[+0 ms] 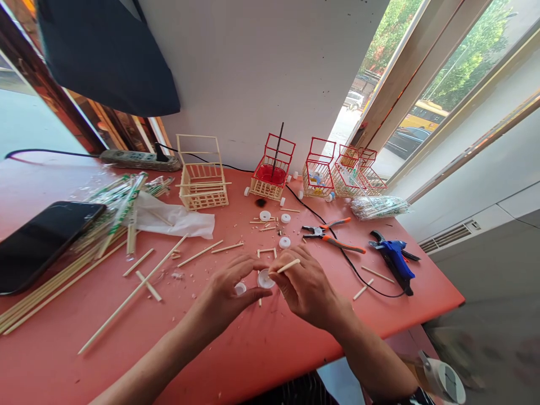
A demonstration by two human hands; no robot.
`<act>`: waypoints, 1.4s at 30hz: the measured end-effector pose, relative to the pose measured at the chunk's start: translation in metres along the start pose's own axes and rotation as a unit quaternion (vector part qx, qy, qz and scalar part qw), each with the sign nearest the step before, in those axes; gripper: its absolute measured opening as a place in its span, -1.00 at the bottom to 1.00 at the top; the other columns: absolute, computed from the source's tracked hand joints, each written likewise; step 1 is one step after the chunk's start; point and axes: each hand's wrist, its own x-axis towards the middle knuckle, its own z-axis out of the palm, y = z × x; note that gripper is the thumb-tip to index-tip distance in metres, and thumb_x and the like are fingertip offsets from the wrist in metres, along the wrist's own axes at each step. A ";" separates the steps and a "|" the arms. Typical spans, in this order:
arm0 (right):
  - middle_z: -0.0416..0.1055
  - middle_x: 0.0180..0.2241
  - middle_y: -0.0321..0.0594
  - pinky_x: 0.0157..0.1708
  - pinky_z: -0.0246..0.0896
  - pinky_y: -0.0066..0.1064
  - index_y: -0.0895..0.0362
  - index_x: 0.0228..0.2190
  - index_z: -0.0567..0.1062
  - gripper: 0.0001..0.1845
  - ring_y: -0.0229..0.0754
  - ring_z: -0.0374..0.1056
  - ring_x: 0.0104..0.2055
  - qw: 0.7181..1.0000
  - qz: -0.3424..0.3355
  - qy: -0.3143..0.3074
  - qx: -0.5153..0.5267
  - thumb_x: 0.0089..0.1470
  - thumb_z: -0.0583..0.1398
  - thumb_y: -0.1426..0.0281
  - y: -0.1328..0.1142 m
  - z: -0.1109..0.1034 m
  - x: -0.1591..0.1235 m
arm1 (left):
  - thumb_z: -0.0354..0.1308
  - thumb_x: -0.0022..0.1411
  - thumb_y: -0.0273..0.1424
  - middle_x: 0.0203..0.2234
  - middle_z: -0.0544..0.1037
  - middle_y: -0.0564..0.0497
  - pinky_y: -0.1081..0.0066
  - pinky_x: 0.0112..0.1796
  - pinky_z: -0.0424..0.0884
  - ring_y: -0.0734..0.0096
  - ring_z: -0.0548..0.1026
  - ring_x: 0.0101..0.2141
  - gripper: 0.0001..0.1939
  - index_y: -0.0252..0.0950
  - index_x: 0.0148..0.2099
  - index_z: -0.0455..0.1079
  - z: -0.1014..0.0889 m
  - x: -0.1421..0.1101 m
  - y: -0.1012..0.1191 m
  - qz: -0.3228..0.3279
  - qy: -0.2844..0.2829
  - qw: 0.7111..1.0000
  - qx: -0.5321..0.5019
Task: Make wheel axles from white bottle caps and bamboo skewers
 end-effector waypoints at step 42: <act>0.46 -0.34 -0.20 -0.22 0.25 -0.31 0.08 -0.28 0.38 -0.86 -0.16 0.35 -0.28 0.997 0.039 0.044 0.056 0.35 0.06 0.45 -0.001 -0.004 0.000 | 0.41 0.01 -0.37 -0.23 0.70 -0.05 0.23 -0.04 0.53 0.16 0.63 -0.14 -0.69 -0.24 -0.14 0.56 -0.008 0.006 0.007 -0.191 -0.019 0.955 -0.227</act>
